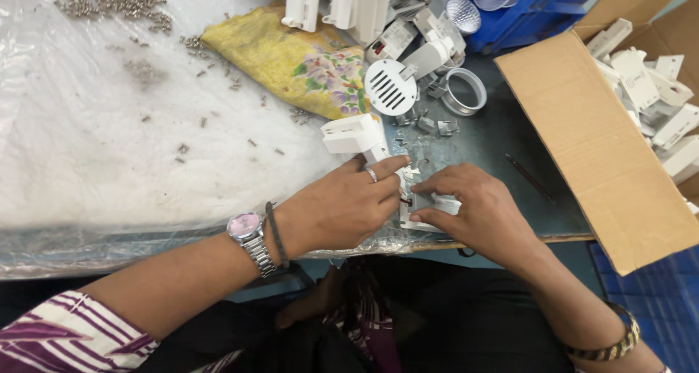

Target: The person assembles small white electrical components by connecting wires and tightening screws with a screwdriver. They repeatedly pick up parts from a box, attach wires, secure them with a screwdriver, and place the finished units back into the box.

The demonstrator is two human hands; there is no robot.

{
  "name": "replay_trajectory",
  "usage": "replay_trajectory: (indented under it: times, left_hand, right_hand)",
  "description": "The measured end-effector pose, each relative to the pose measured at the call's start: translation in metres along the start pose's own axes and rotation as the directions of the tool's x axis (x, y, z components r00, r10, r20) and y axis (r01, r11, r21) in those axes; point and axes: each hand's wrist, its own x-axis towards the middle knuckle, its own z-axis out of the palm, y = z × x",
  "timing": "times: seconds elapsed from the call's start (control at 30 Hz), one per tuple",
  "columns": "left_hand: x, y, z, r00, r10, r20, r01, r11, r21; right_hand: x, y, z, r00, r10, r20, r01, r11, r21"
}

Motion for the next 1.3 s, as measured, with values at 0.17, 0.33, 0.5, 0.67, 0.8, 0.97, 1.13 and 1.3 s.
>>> replay_trajectory:
  times: [0.17,0.33,0.5,0.67,0.8,0.97,1.13,1.3]
  left_hand:
    - [-0.003,0.002,0.003,0.999,-0.006,-0.044,0.007,1.0,0.014]
    - [-0.003,0.002,0.004,1.0,-0.008,-0.027,0.008,1.0,0.021]
    - [-0.003,0.003,0.003,1.0,-0.002,-0.005,0.002,0.999,0.045]
    - [-0.002,0.004,0.004,1.0,-0.006,-0.011,0.007,0.999,0.04]
    - [-0.003,0.005,0.002,0.999,-0.022,-0.028,0.023,0.999,0.03]
    - [0.001,0.005,-0.007,0.998,-0.015,0.057,0.014,1.0,0.015]
    - [0.0,0.003,-0.009,1.0,0.009,0.022,-0.009,1.0,0.03]
    - [-0.002,-0.003,-0.006,0.999,0.045,0.019,-0.044,0.999,-0.009]
  right_hand:
    - [0.006,-0.01,-0.002,0.996,0.068,0.054,-0.064,0.995,-0.072]
    - [0.008,-0.011,-0.004,0.989,0.119,0.09,-0.111,0.99,-0.092]
    - [0.005,-0.006,-0.012,0.993,0.014,0.118,-0.014,1.0,-0.003]
    - [0.008,-0.013,-0.017,0.975,0.177,0.133,-0.171,0.984,-0.058]
    - [0.023,-0.017,-0.02,0.964,0.133,0.228,-0.093,0.979,-0.179]
    - [0.042,-0.018,-0.024,0.922,0.142,0.36,-0.041,0.961,-0.273]
    - [0.049,-0.02,-0.025,0.909,0.097,0.406,0.001,0.972,-0.234]
    - [0.051,-0.009,-0.019,0.881,0.146,0.449,-0.045,0.973,-0.228]
